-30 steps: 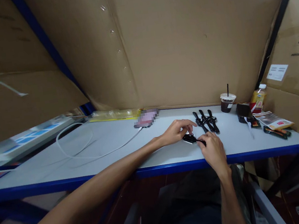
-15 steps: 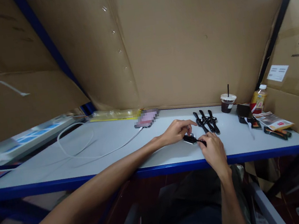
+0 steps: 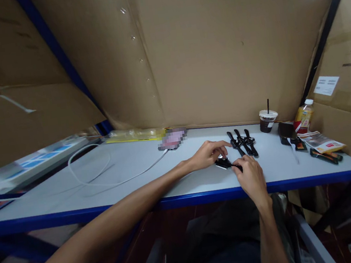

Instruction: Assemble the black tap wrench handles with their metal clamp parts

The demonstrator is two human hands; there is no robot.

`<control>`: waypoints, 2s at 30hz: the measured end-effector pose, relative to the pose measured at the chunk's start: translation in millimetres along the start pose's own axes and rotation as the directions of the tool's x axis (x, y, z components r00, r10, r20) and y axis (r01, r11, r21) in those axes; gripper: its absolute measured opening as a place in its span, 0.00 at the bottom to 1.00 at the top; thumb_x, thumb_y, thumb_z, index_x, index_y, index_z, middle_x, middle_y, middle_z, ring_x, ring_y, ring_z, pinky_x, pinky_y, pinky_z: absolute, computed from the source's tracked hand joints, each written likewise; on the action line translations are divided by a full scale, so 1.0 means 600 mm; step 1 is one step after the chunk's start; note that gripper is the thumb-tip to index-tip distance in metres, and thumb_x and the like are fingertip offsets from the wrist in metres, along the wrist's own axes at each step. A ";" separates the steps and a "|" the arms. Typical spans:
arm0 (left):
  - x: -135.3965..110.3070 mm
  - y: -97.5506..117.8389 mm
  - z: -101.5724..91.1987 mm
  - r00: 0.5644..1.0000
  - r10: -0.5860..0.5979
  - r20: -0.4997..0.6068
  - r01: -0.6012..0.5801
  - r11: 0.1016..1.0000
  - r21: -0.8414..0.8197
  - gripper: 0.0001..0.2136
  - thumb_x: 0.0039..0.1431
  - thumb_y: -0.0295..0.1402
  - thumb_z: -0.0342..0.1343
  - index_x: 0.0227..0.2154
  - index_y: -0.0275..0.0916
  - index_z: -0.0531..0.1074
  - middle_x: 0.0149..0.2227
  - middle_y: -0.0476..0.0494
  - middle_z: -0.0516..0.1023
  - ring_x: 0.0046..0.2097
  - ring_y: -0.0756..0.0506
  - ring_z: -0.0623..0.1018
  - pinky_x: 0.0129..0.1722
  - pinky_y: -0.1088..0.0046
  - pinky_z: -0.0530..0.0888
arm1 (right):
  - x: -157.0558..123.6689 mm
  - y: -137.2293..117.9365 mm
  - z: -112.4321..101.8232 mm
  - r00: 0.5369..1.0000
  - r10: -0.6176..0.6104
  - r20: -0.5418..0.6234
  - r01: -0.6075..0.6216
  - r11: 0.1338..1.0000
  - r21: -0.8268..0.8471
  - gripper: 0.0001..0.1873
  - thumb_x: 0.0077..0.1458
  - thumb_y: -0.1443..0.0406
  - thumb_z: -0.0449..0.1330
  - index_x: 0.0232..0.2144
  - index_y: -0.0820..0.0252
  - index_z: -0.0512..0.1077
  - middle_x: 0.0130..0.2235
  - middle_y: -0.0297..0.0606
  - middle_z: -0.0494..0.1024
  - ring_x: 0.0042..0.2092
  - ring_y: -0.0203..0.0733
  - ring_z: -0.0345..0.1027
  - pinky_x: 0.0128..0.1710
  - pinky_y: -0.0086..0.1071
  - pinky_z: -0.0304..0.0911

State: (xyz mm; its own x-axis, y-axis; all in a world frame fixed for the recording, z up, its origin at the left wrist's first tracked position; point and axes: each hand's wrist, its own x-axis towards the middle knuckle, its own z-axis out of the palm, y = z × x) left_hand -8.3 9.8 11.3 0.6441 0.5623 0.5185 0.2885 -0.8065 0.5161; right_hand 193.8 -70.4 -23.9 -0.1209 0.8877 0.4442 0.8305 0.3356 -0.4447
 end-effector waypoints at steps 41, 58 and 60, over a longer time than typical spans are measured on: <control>-0.003 0.015 -0.011 0.999 0.019 0.030 -0.025 0.973 0.230 0.28 0.52 0.18 0.45 0.53 0.41 0.76 0.38 0.46 0.82 0.33 0.50 0.79 0.37 0.75 0.73 | -0.001 -0.002 -0.001 1.000 0.009 0.001 -0.009 1.000 0.013 0.09 0.61 0.66 0.59 0.37 0.54 0.80 0.42 0.38 0.79 0.47 0.46 0.71 0.50 0.37 0.62; -0.002 -0.005 -0.041 0.947 -0.189 0.259 0.083 0.924 0.373 0.14 0.57 0.26 0.53 0.41 0.42 0.82 0.32 0.46 0.83 0.29 0.49 0.76 0.31 0.75 0.65 | -0.002 -0.004 0.001 0.996 0.060 -0.070 -0.066 0.994 -0.082 0.11 0.62 0.67 0.58 0.39 0.52 0.80 0.44 0.41 0.79 0.50 0.51 0.67 0.51 0.41 0.61; -0.002 -0.002 -0.041 0.947 -0.184 0.263 0.076 0.925 0.372 0.12 0.58 0.28 0.53 0.39 0.41 0.81 0.31 0.47 0.82 0.28 0.49 0.75 0.30 0.76 0.63 | -0.001 -0.004 0.002 0.995 0.068 -0.067 -0.074 0.994 -0.079 0.11 0.62 0.68 0.58 0.40 0.53 0.80 0.44 0.41 0.79 0.50 0.52 0.67 0.51 0.42 0.61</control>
State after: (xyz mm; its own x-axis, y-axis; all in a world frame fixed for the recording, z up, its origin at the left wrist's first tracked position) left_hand -26.8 14.4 26.7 0.7435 0.6325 0.2170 0.5792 -0.7714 0.2637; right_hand 191.4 -71.7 -24.0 -0.0270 0.8855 0.4638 0.8777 0.2432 -0.4130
